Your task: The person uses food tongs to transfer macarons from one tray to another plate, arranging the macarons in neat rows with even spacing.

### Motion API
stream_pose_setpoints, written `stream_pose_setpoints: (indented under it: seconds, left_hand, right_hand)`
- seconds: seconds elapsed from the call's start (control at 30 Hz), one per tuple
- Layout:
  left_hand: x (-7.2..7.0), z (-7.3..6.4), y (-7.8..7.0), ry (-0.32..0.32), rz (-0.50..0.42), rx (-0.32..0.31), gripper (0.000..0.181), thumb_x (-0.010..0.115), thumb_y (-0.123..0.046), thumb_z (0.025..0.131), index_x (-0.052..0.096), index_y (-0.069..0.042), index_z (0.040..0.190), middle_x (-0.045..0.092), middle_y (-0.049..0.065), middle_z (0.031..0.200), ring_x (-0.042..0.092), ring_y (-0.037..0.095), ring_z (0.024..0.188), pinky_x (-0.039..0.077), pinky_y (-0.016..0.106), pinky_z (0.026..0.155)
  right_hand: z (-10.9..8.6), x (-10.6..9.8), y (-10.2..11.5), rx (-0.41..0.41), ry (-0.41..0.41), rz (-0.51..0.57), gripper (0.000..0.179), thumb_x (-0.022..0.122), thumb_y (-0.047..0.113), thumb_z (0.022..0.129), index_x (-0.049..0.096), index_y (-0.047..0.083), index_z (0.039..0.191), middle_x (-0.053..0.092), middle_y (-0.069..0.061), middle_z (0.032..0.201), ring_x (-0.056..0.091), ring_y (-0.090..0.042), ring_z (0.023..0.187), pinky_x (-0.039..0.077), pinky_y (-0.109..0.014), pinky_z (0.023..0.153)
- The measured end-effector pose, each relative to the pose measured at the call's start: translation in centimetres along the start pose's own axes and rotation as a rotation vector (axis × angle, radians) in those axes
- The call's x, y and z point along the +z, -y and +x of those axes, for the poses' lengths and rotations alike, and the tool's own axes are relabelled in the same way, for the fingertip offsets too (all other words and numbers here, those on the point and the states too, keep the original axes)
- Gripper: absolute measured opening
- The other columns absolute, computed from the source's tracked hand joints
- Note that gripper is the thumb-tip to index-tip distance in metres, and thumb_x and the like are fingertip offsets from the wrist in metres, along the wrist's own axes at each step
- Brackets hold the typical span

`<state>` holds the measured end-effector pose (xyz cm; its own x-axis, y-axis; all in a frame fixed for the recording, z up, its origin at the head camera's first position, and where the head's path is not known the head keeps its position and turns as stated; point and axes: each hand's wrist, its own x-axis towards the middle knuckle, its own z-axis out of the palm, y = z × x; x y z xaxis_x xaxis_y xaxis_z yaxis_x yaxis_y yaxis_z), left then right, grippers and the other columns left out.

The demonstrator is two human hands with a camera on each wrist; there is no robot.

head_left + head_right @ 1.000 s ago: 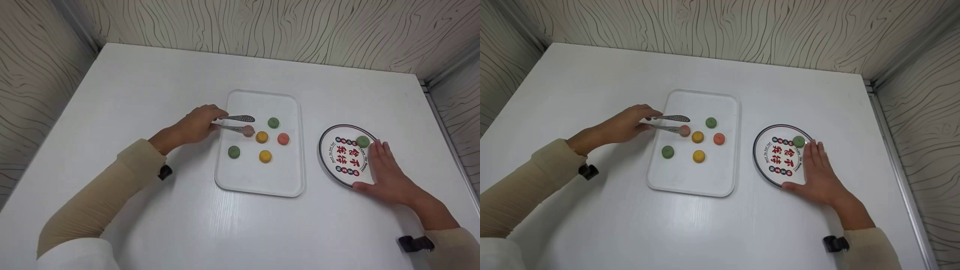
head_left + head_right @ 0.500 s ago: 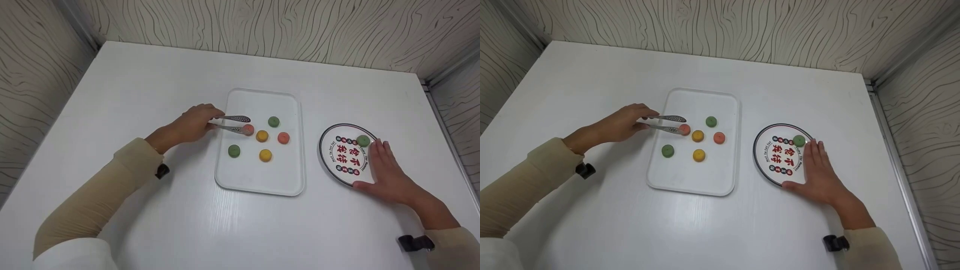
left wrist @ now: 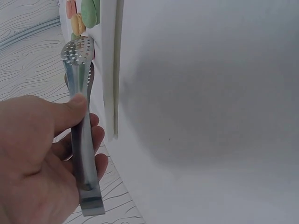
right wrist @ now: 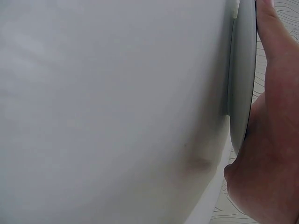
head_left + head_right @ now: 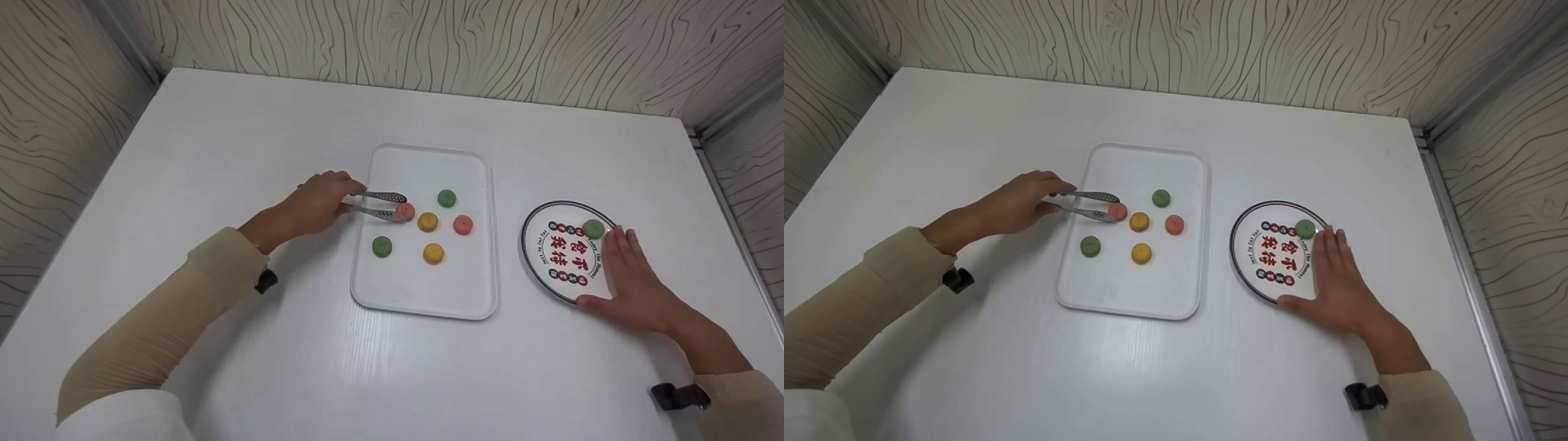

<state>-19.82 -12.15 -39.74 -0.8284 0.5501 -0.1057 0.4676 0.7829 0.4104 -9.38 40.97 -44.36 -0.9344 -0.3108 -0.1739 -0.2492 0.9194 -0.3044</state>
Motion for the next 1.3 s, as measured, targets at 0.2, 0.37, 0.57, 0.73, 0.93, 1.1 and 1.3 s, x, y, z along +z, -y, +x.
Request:
stream_pose_setpoints:
  seconds: [0.2,0.37,0.57,0.73,0.93,1.1,1.3]
  left_hand:
    - [0.02,-0.07,0.04,-0.002,-0.005,-0.008,0.04,0.067,-0.005,0.098,0.062,-0.009,0.137,0.062,0.014,0.132,0.057,0.033,0.122,0.048,0.05,0.102]
    - [0.06,-0.17,0.08,-0.017,-0.015,0.003,0.04,0.068,-0.001,0.096,0.064,-0.009,0.135,0.064,0.014,0.129,0.059,0.032,0.121,0.049,0.049,0.102]
    - [0.18,-0.13,0.09,-0.004,-0.016,-0.018,0.041,0.067,-0.002,0.097,0.063,-0.011,0.137,0.063,0.014,0.132,0.058,0.032,0.122,0.048,0.049,0.104]
    - [0.31,-0.12,0.15,-0.011,-0.012,-0.013,0.041,0.066,-0.001,0.097,0.063,-0.011,0.137,0.063,0.014,0.131,0.058,0.032,0.121,0.049,0.05,0.101]
    - [0.51,-0.11,0.12,0.001,-0.036,-0.036,0.041,0.065,-0.002,0.098,0.063,-0.012,0.138,0.062,0.013,0.132,0.057,0.032,0.121,0.049,0.051,0.102]
    - [0.66,0.06,0.14,0.008,-0.044,-0.049,0.041,0.065,-0.004,0.099,0.062,-0.012,0.139,0.062,0.012,0.134,0.056,0.03,0.123,0.048,0.05,0.103]
    - [0.69,0.1,0.32,-0.001,-0.077,-0.006,0.039,0.064,0.0,0.098,0.063,-0.008,0.137,0.063,0.014,0.131,0.058,0.031,0.121,0.048,0.048,0.102]
  right_hand:
    - [0.01,0.01,0.01,0.005,0.004,0.003,0.125,0.073,0.054,0.088,-0.009,-0.013,0.155,-0.014,-0.035,0.162,-0.024,-0.042,0.15,-0.019,-0.031,0.116]
    - [0.03,0.15,-0.1,-0.013,-0.007,-0.02,0.125,0.074,0.054,0.087,-0.007,-0.014,0.155,-0.01,-0.037,0.162,-0.02,-0.045,0.15,-0.018,-0.033,0.118]
    - [0.04,0.21,-0.13,-0.016,-0.013,-0.029,0.125,0.074,0.054,0.087,-0.006,-0.015,0.155,-0.009,-0.038,0.161,-0.019,-0.046,0.15,-0.018,-0.032,0.117]
    - [0.02,0.2,-0.09,-0.016,-0.013,-0.021,0.125,0.074,0.054,0.087,-0.006,-0.015,0.155,-0.009,-0.038,0.161,-0.019,-0.046,0.15,-0.018,-0.032,0.118]
    - [0.06,0.17,-0.09,-0.02,-0.014,-0.016,0.125,0.074,0.054,0.087,-0.005,-0.015,0.154,-0.009,-0.038,0.161,-0.019,-0.046,0.15,-0.018,-0.032,0.118]
    - [0.07,0.11,-0.06,-0.027,-0.018,-0.015,0.125,0.074,0.054,0.087,-0.005,-0.016,0.154,-0.009,-0.039,0.161,-0.019,-0.046,0.15,-0.019,-0.03,0.117]
    - [0.04,0.06,-0.14,-0.033,-0.018,-0.018,0.124,0.074,0.052,0.087,-0.006,-0.015,0.154,-0.01,-0.038,0.162,-0.02,-0.044,0.151,-0.019,-0.026,0.116]
